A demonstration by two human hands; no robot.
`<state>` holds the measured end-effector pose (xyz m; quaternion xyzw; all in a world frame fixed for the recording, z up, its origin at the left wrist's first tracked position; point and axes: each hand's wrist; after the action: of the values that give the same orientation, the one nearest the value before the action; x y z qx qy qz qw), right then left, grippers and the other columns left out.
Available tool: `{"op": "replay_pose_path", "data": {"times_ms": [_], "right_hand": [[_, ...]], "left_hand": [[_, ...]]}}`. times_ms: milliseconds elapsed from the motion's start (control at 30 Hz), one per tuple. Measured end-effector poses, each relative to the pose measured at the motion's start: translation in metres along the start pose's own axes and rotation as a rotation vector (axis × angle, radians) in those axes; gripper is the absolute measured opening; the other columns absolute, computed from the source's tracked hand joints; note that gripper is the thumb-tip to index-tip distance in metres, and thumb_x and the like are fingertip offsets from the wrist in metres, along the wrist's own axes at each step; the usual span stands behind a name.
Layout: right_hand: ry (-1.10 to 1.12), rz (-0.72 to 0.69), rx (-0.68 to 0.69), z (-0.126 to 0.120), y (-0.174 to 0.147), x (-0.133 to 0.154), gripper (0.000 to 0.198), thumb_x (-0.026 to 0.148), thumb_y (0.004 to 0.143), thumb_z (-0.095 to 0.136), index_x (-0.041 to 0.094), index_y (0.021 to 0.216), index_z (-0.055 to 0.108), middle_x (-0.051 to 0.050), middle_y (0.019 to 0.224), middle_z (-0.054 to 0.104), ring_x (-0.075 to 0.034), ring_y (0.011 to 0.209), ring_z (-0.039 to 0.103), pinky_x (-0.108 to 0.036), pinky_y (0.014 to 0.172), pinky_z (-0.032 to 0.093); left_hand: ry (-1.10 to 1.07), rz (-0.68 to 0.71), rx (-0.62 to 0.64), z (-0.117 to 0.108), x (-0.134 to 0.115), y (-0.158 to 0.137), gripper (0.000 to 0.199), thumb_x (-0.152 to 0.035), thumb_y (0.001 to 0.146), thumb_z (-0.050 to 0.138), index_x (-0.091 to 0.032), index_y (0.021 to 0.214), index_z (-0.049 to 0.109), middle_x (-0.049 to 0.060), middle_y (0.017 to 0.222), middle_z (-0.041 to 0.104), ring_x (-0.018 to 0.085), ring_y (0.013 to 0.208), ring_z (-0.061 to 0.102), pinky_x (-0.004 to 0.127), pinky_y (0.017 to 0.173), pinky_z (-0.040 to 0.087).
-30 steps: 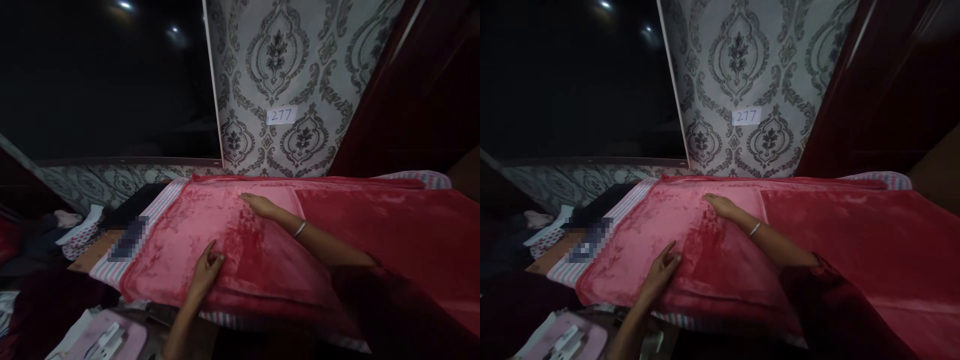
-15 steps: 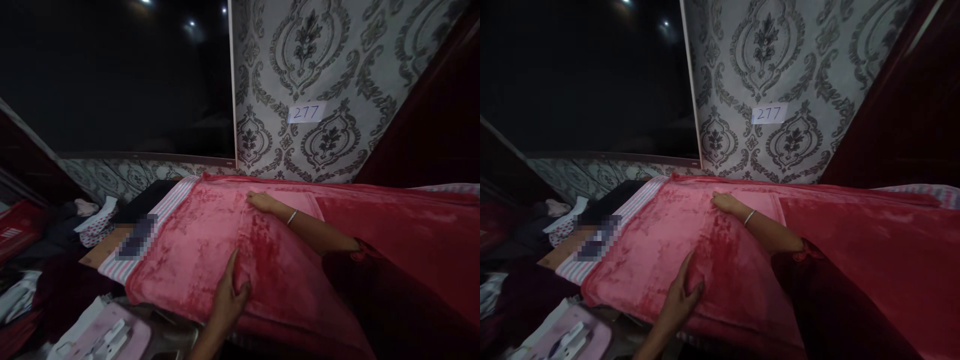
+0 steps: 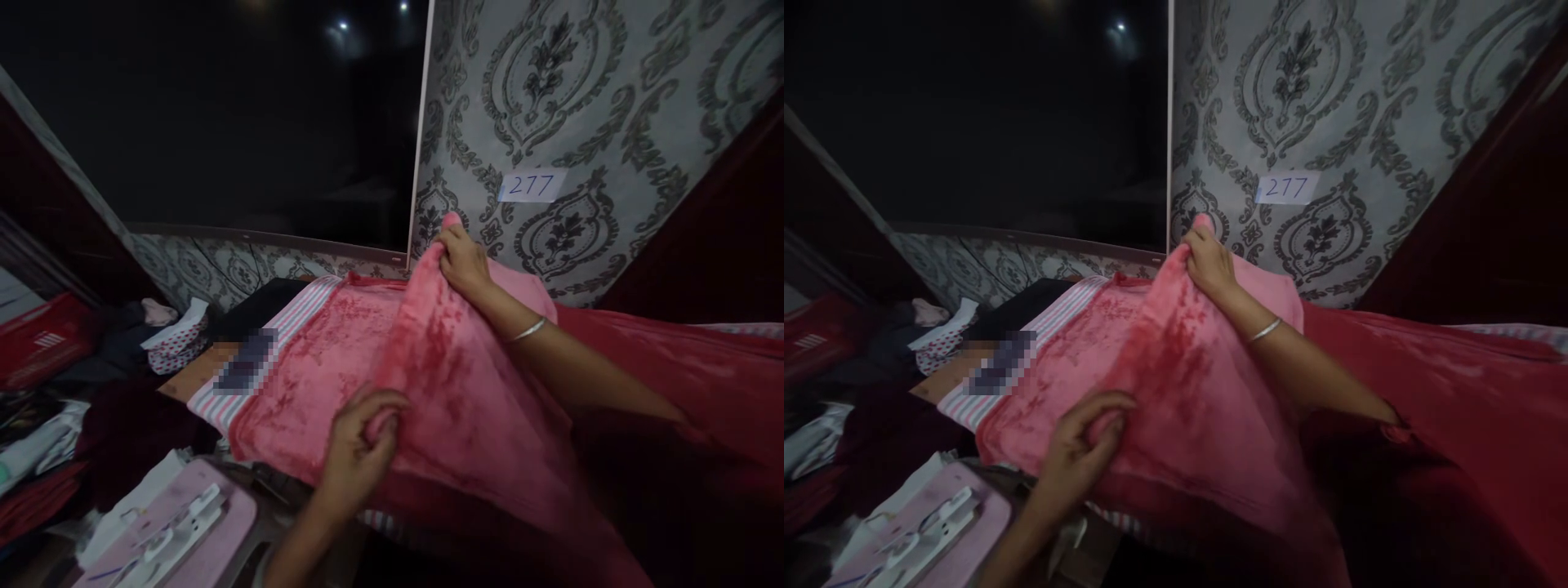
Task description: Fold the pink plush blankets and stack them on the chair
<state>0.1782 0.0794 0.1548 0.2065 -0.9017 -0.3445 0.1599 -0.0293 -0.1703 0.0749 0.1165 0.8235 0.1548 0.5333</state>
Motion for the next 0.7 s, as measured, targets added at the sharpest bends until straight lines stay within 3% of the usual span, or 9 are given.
{"op": "replay_pose_path", "data": {"times_ms": [133, 267, 400, 500, 600, 700], "right_hand": [[0.089, -0.076, 0.007, 0.029, 0.04, 0.051, 0.031, 0.015, 0.095, 0.036, 0.018, 0.113, 0.061, -0.008, 0.12, 0.058, -0.022, 0.102, 0.057, -0.036, 0.09, 0.05], [0.134, -0.062, 0.22, 0.098, 0.035, 0.092, 0.035, 0.012, 0.094, 0.034, 0.022, 0.114, 0.062, -0.007, 0.125, 0.059, -0.023, 0.103, 0.058, -0.036, 0.092, 0.05], [0.198, -0.056, 0.462, 0.166, 0.005, 0.108, 0.041, 0.008, 0.094, 0.034, 0.02, 0.12, 0.063, -0.009, 0.134, 0.057, -0.023, 0.116, 0.056, -0.036, 0.098, 0.049], [0.251, -0.076, 0.539, 0.196, -0.007, 0.109, 0.049, 0.003, 0.089, 0.039, 0.019, 0.13, 0.061, -0.008, 0.144, 0.054, -0.019, 0.127, 0.053, -0.032, 0.105, 0.045], [0.293, -0.123, 0.515, 0.205, -0.009, 0.099, 0.069, -0.001, 0.083, 0.039, 0.018, 0.149, 0.045, -0.006, 0.16, 0.039, -0.014, 0.144, 0.037, -0.028, 0.116, 0.034], [0.283, -0.065, 0.423, 0.196, -0.018, 0.071, 0.069, 0.005, 0.086, 0.041, 0.013, 0.154, 0.039, -0.01, 0.162, 0.035, -0.017, 0.148, 0.031, -0.033, 0.121, 0.028]], "left_hand": [[0.053, -0.092, -0.157, -0.065, 0.014, 0.006, 0.027, -0.041, 0.078, 0.062, -0.024, 0.094, 0.076, 0.005, 0.104, 0.076, 0.025, 0.102, 0.068, 0.036, 0.096, 0.052], [0.073, -0.275, -0.224, -0.105, 0.069, -0.001, 0.041, -0.052, 0.071, 0.069, -0.022, 0.098, 0.077, 0.008, 0.111, 0.076, 0.029, 0.108, 0.068, 0.04, 0.1, 0.05], [0.1, -0.386, -0.247, -0.112, 0.125, -0.013, 0.048, -0.057, 0.066, 0.069, -0.02, 0.096, 0.078, 0.01, 0.109, 0.077, 0.031, 0.108, 0.068, 0.042, 0.1, 0.051], [0.166, -0.37, -0.259, -0.112, 0.152, -0.019, 0.046, -0.056, 0.068, 0.066, -0.021, 0.095, 0.078, 0.009, 0.108, 0.077, 0.031, 0.107, 0.069, 0.042, 0.098, 0.053], [0.316, -0.289, -0.26, -0.118, 0.167, -0.023, 0.045, -0.054, 0.073, 0.06, -0.022, 0.1, 0.077, 0.009, 0.107, 0.077, 0.029, 0.102, 0.07, 0.042, 0.095, 0.055], [0.544, -0.181, -0.278, -0.123, 0.171, -0.021, 0.046, -0.05, 0.08, 0.053, -0.022, 0.11, 0.074, 0.01, 0.11, 0.074, 0.029, 0.103, 0.069, 0.044, 0.095, 0.055]]}}
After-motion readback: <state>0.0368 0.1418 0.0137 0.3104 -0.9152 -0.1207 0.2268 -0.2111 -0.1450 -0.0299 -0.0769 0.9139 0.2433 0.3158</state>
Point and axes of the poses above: each hand's wrist, its own y-axis towards the middle knuckle, its own z-axis out of the palm, x = y × z
